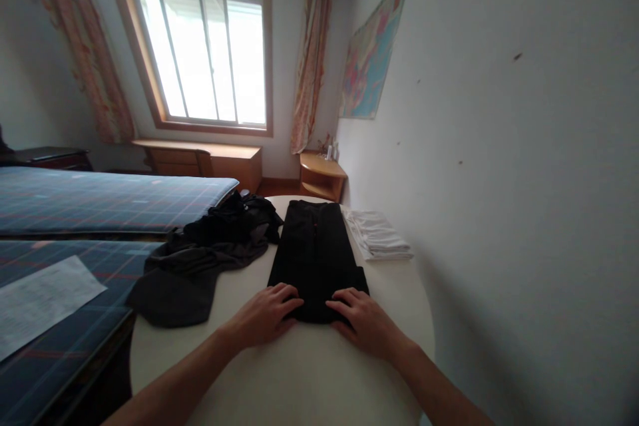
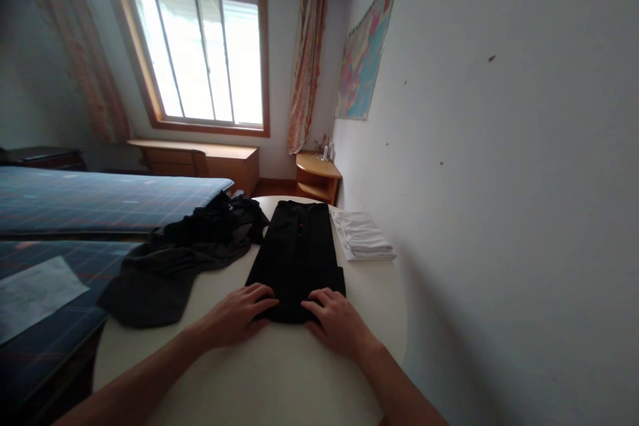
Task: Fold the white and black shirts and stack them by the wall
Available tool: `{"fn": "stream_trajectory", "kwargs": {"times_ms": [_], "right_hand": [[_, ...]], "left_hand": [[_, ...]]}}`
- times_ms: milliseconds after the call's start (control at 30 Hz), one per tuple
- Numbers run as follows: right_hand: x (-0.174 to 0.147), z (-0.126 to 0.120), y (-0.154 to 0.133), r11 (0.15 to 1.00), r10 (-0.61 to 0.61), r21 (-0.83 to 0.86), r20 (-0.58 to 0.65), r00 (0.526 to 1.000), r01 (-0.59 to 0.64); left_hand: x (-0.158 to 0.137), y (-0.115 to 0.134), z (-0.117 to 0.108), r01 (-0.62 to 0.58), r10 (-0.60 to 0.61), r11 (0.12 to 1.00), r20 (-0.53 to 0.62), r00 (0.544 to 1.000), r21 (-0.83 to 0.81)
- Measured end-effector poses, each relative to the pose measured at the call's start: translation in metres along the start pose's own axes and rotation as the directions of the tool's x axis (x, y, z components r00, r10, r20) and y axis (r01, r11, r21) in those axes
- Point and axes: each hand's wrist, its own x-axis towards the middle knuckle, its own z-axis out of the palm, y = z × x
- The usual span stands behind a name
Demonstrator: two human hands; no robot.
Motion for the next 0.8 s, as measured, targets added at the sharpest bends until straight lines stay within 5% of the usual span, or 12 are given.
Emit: {"fn": "stream_trajectory", "kwargs": {"times_ms": [167, 267, 400, 467, 533, 633, 700, 800], "right_hand": [[-0.003, -0.006, -0.015, 1.0, 0.016, -0.022, 0.026, 1.0, -0.016], [-0.016, -0.017, -0.036, 0.99, -0.041, 0.137, 0.099, 0.994, 0.027], [-0.034, -0.029, -0.061, 0.934, -0.162, 0.351, 0.256, 0.953, 0.064], [-0.036, -0.031, -0.065, 0.923, -0.16, 0.383, 0.299, 0.941, 0.035], [-0.032, -0.031, -0.06, 0.928, -0.095, 0.371, 0.302, 0.949, -0.025], [-0.024, -0.028, -0.045, 0.953, 0.127, 0.253, 0.171, 0.977, -0.168], [-0.02, -0.024, -0.036, 0.954, 0.235, 0.168, 0.087, 0.968, -0.247], [-0.018, -0.019, -0.027, 0.954, 0.265, 0.12, 0.098, 0.959, -0.276]], "left_hand": [[0.002, 0.011, -0.019, 0.07, -0.07, 0.998, 0.042, 0.997, 0.007], [-0.009, 0.018, -0.036, 0.128, -0.087, 0.975, 0.215, 0.973, -0.182], [-0.023, 0.022, -0.046, 0.298, 0.032, 0.845, 0.598, 0.801, -0.444], [-0.023, 0.022, -0.046, 0.337, 0.089, 0.794, 0.645, 0.759, -0.506], [-0.018, 0.019, -0.046, 0.309, 0.027, 0.806, 0.554, 0.832, -0.505], [-0.011, 0.013, -0.047, 0.207, -0.137, 0.914, 0.212, 0.967, -0.35], [-0.008, 0.007, -0.046, 0.181, -0.161, 0.957, 0.103, 0.982, -0.227], [-0.007, 0.001, -0.042, 0.196, -0.174, 0.97, 0.153, 0.973, -0.142]]}}
